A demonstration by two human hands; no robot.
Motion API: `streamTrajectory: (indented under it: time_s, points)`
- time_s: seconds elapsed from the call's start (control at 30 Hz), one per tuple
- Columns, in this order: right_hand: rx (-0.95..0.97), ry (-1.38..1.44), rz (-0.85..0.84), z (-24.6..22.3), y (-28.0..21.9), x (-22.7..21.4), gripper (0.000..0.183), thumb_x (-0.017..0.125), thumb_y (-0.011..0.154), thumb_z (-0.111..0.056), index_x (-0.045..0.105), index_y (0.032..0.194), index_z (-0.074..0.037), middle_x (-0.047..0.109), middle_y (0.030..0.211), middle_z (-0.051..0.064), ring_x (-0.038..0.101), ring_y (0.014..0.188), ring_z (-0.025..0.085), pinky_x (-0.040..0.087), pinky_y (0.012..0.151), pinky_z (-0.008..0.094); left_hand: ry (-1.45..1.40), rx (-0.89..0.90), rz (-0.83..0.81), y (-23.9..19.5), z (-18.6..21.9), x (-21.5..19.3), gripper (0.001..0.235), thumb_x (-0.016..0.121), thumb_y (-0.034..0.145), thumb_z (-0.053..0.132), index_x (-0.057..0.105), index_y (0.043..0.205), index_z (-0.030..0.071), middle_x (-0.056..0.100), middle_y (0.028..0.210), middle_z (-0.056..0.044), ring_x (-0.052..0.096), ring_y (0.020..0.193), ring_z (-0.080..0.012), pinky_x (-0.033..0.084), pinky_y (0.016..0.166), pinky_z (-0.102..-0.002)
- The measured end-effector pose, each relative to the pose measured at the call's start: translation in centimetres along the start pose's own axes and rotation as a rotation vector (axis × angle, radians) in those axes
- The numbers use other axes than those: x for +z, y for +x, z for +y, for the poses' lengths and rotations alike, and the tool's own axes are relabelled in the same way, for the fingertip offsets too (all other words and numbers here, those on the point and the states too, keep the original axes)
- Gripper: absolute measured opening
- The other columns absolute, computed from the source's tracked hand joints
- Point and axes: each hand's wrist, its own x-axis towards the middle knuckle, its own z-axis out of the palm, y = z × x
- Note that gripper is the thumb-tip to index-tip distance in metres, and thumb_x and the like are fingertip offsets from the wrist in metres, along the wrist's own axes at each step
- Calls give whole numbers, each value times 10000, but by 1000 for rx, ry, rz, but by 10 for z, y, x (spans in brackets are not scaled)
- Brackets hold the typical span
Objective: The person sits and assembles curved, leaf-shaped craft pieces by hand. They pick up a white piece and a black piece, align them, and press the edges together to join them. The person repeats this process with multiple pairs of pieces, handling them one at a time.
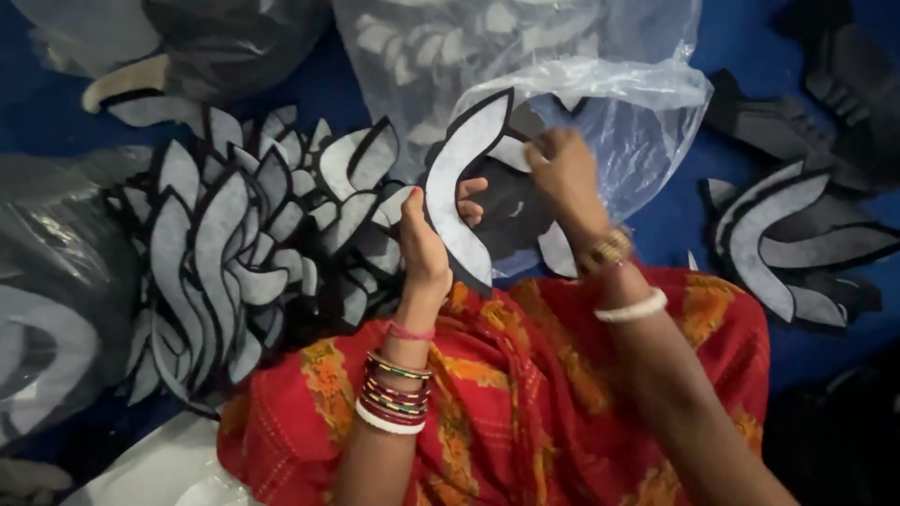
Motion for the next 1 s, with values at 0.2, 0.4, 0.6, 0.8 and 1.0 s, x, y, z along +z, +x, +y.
streamTrajectory:
  time_s: [0.2,0.4,0.6,0.8,1.0]
  points:
    - [-212,-372,113,33,3,24,545,858,777,-287,630,1210,-48,575,1239,214,537,1154,445,445,933,524,18,8,-50,2,2,3,603,266,1065,409,648,1216,-33,726,1154,-156,603,812,-170,480,789,-336]
    - [-95,66,-63,-34,-28,-109,270,725,915,-69,674,1179,-45,738,1075,139,719,1001,274,567,864,386,-3,61,-73,1,15,-1,619,263,1075,417,658,1258,-23,720,1180,-137,614,846,-168,478,815,-331]
    - [-277,185,-189,-117,-90,-241,208,651,998,-37,669,1204,-11,718,1059,127,725,965,183,603,795,296,87,53,-150,-6,18,7,636,235,1094,397,632,1293,-58,711,1239,-149,663,958,-195,516,928,-347]
    - [-250,378,-305,-79,-62,-183,190,690,986,-48,699,1174,-22,722,961,79,669,806,116,551,692,250,-12,-313,-455,-23,24,26,628,242,1098,393,588,1350,-67,699,1233,-206,706,1074,-288,539,1024,-409]
    - [-200,407,-229,-54,-41,-144,179,750,964,-38,712,1138,-16,681,855,17,576,685,67,456,595,225,99,-325,-491,-26,26,26,674,239,1117,417,585,1331,-121,694,1221,-210,702,1096,-288,529,1040,-420]
